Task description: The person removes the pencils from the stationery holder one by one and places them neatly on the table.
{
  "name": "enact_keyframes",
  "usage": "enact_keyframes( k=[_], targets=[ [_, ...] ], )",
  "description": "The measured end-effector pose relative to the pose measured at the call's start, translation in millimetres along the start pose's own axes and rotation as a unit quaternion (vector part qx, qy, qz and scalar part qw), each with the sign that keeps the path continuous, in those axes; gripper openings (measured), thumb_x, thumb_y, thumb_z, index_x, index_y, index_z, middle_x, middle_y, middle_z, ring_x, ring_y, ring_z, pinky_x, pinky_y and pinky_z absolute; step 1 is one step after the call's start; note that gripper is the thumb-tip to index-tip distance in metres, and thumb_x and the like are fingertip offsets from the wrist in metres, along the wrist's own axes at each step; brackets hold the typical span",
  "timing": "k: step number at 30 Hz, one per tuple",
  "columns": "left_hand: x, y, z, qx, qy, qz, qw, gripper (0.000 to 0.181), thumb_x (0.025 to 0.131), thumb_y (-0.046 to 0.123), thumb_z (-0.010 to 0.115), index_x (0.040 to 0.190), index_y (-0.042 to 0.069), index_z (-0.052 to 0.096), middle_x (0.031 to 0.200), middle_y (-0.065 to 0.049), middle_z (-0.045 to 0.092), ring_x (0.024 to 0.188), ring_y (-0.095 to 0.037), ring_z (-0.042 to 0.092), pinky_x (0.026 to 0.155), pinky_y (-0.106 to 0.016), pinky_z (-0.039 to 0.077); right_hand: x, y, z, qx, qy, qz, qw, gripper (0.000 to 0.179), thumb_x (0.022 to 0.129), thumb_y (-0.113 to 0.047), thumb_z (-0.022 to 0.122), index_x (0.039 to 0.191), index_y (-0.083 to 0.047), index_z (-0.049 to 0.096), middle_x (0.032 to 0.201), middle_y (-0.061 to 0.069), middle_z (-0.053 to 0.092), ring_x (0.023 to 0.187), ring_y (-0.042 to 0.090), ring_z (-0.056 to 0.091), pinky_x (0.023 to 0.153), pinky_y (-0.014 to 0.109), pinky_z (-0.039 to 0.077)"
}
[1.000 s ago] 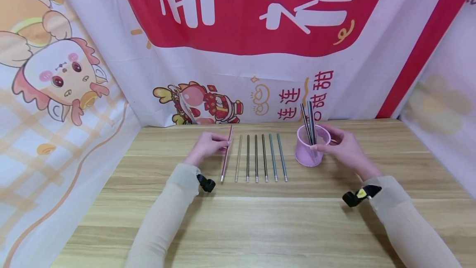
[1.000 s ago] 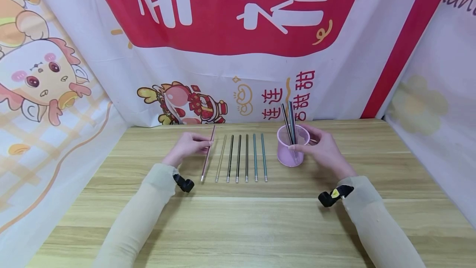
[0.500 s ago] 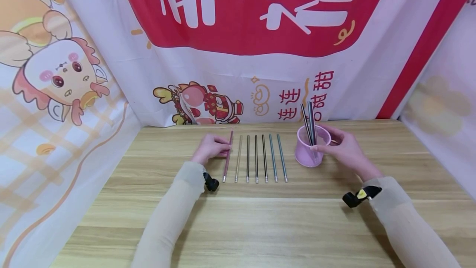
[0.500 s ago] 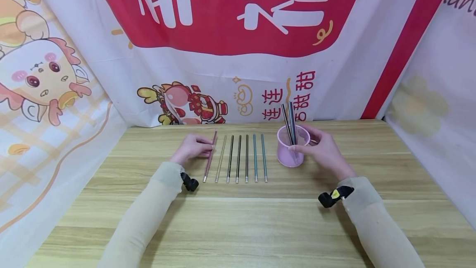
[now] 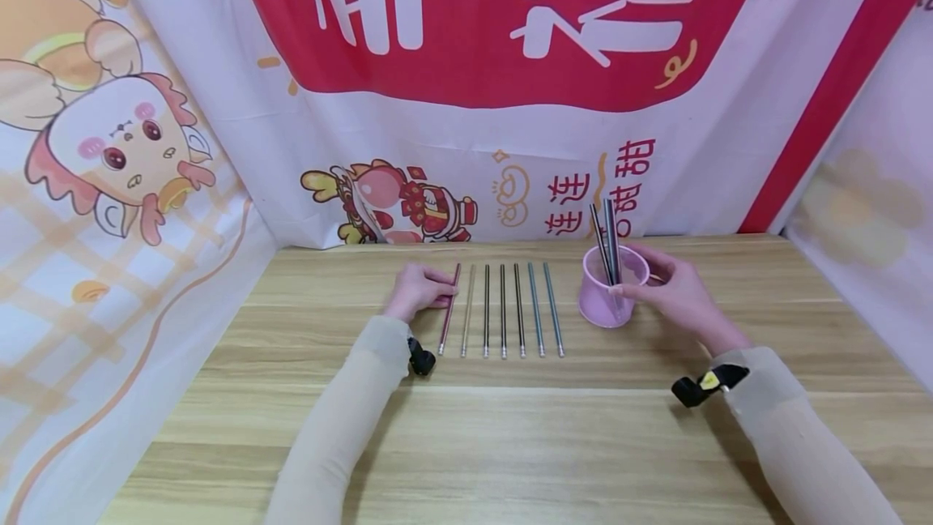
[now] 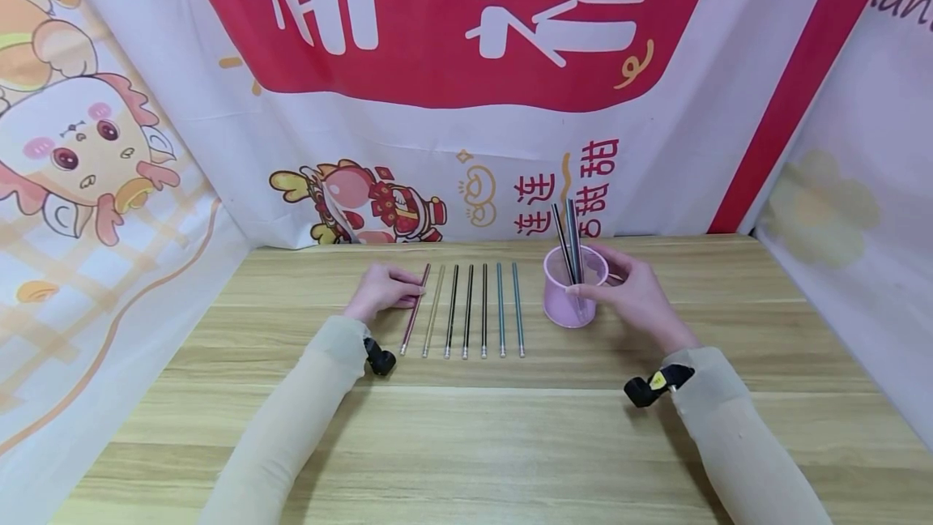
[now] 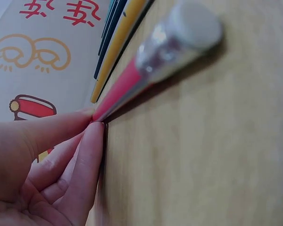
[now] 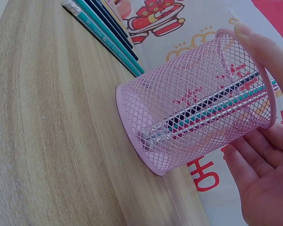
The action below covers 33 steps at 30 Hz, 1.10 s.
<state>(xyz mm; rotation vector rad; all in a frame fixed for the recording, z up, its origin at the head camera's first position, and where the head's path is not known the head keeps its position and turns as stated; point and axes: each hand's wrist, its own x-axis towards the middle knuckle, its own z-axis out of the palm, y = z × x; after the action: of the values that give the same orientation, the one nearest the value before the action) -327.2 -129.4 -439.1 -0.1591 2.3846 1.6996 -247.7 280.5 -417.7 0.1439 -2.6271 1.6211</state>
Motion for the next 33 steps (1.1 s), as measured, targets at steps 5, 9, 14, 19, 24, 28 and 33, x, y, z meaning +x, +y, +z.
enact_keyframes(
  k=[5,9,14,19,24,28,33],
  targets=[
    [-1.2,0.3,0.8,-0.001,0.007,-0.003,1.0,0.024,0.086,-0.003,0.079,0.109,-0.005,0.074,0.096,-0.018,0.073,0.073,-0.021,0.073,0.069,-0.03,0.063,0.1,0.1,0.3,0.003,0.0,-0.002,1.0,0.081,0.086,-0.035,0.085,0.154,-0.014,0.046,0.149,0.013,0.051,0.132,0.036,0.05,0.095,0.012,0.047],
    [-2.6,0.1,0.8,-0.008,0.011,-0.002,0.9999,0.025,0.086,-0.004,0.079,0.11,-0.007,0.074,0.096,-0.019,0.074,0.073,-0.022,0.073,0.07,-0.031,0.063,-0.3,-0.3,0.1,-0.003,0.001,0.002,1.0,0.082,0.086,-0.037,0.085,0.154,-0.014,0.046,0.149,0.013,0.051,0.132,0.035,0.05,0.096,0.014,0.048],
    [-3.6,0.0,0.6,-0.007,0.018,-0.002,0.9998,0.025,0.086,-0.003,0.079,0.11,-0.007,0.074,0.096,-0.018,0.074,0.074,-0.023,0.074,0.07,-0.031,0.063,-1.2,-0.5,-0.4,-0.011,0.0,0.006,0.9999,0.082,0.086,-0.039,0.084,0.154,-0.016,0.046,0.149,0.012,0.051,0.132,0.033,0.05,0.1,0.019,0.048],
    [-3.8,1.3,-0.1,-0.005,0.018,-0.001,0.9998,0.027,0.086,-0.001,0.081,0.111,-0.007,0.073,0.096,-0.018,0.074,0.075,-0.022,0.074,0.07,-0.03,0.063,-1.5,-1.0,-0.6,-0.008,-0.001,0.008,0.9999,0.082,0.086,-0.039,0.084,0.155,-0.016,0.045,0.15,0.012,0.05,0.132,0.033,0.05,0.101,0.02,0.048],
    [-4.8,5.8,-3.5,0.001,0.024,0.0,0.9997,0.026,0.085,0.004,0.082,0.109,-0.003,0.074,0.096,-0.016,0.073,0.078,-0.025,0.073,0.074,-0.033,0.063,-1.7,-1.1,-0.7,-0.005,-0.001,0.006,1.0,0.082,0.086,-0.038,0.084,0.155,-0.017,0.045,0.15,0.012,0.051,0.132,0.034,0.05,0.099,0.018,0.048],
    [-6.5,13.8,-5.9,0.021,0.032,0.015,0.9992,0.022,0.087,0.012,0.083,0.106,0.003,0.076,0.097,-0.012,0.074,0.086,-0.028,0.073,0.079,-0.038,0.063,-1.5,-1.1,-0.8,-0.001,0.0,0.006,1.0,0.082,0.086,-0.037,0.085,0.154,-0.017,0.046,0.15,0.011,0.051,0.132,0.034,0.05,0.099,0.017,0.048],
    [-13.3,31.3,-2.1,0.012,0.007,0.055,0.9984,0.028,0.089,0.019,0.082,0.111,0.003,0.075,0.101,-0.013,0.075,0.093,-0.033,0.073,0.086,-0.043,0.061,-1.1,-1.6,-1.0,-0.004,-0.002,0.004,1.0,0.081,0.086,-0.038,0.084,0.154,-0.018,0.046,0.15,0.011,0.051,0.133,0.033,0.05,0.102,0.022,0.048]
  ],
)
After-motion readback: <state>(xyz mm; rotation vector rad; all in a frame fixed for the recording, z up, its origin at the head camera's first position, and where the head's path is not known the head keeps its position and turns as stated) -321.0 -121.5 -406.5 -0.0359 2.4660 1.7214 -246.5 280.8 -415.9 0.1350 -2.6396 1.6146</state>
